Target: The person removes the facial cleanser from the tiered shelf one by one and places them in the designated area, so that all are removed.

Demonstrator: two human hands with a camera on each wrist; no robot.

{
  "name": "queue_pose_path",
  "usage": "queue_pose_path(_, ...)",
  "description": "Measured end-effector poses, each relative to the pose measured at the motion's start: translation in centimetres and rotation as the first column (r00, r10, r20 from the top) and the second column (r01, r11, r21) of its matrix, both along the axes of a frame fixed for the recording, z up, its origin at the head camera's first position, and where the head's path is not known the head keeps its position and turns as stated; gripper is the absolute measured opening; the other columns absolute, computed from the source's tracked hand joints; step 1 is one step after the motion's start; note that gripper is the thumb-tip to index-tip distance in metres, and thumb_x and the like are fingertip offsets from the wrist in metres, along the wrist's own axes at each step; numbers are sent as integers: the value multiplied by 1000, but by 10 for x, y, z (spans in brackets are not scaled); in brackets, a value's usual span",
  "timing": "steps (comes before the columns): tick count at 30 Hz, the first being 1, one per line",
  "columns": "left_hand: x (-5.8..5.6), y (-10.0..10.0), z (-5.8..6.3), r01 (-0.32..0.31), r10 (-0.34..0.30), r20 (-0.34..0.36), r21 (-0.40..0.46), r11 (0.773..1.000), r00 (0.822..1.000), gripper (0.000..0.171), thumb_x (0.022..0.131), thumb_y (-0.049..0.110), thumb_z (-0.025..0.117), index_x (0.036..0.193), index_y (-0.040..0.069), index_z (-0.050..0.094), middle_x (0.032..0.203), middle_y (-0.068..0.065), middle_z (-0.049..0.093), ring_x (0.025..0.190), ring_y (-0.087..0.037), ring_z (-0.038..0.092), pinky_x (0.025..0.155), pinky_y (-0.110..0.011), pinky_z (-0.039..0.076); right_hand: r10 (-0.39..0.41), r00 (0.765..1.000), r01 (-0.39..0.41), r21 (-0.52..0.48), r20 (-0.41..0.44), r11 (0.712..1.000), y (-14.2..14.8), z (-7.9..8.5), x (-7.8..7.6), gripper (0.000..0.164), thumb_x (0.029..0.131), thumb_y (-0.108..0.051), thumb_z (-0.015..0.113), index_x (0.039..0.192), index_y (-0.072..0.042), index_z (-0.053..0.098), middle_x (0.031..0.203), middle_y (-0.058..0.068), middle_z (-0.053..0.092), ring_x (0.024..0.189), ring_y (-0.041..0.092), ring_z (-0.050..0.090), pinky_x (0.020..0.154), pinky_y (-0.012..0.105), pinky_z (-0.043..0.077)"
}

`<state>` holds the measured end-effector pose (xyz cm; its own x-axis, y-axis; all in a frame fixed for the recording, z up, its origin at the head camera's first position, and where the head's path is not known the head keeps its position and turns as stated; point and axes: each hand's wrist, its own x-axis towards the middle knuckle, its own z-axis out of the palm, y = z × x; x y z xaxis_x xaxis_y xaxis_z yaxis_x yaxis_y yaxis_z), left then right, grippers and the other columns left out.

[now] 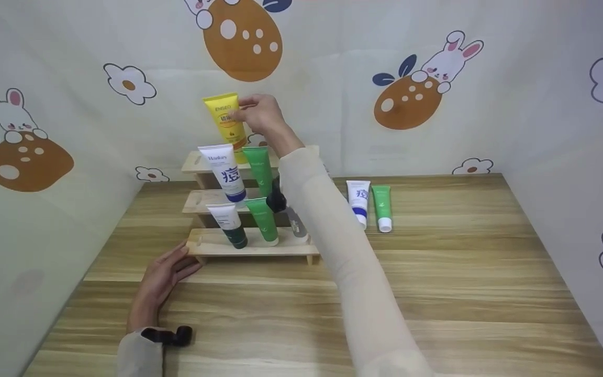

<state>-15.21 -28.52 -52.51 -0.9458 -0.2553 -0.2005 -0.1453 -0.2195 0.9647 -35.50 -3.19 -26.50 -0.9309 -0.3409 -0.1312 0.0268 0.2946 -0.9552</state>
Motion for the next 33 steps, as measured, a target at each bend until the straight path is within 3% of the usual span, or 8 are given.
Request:
queue_pose_path(6,-1,-1,0,-8,8,-3,10,1000,1000,48,101,15,59,144,-4,47,132,-25,60,104,-23,71,96,-39,63,3,1000,-3,9,-24,1000,-3,-1,1,45,92,-29,73,135,-20,61,133,-2,63,120,16,58,107,32,55)
queue_pose_path(18,0,-2,-1,-6,6,-5,22,1000,1000,49,101,15,60,144,-3,47,138,-30,55,104,-26,71,97,-40,62,-83,994,79,-59,-70,995,0,-2,2,39,93,-26,72,131,-19,63,129,-2,63,116,15,59,102,29,57)
queue_pose_path(27,-1,-1,1,5,-5,-11,3,1000,1000,50,101,16,60,144,-4,47,136,-26,57,104,-23,71,96,-39,63,-113,984,103,-77,-138,992,23,10,4,40,94,-26,71,131,-18,63,130,-1,63,116,15,59,103,31,57)
queue_pose_path(33,-2,-2,0,14,-14,-2,-16,1000,1000,48,102,16,59,144,-4,47,140,-30,54,106,-23,70,96,-37,63,-144,977,136,-62,-158,989,45,11,3,42,94,-26,71,133,-16,62,129,1,62,116,16,58,103,32,57)
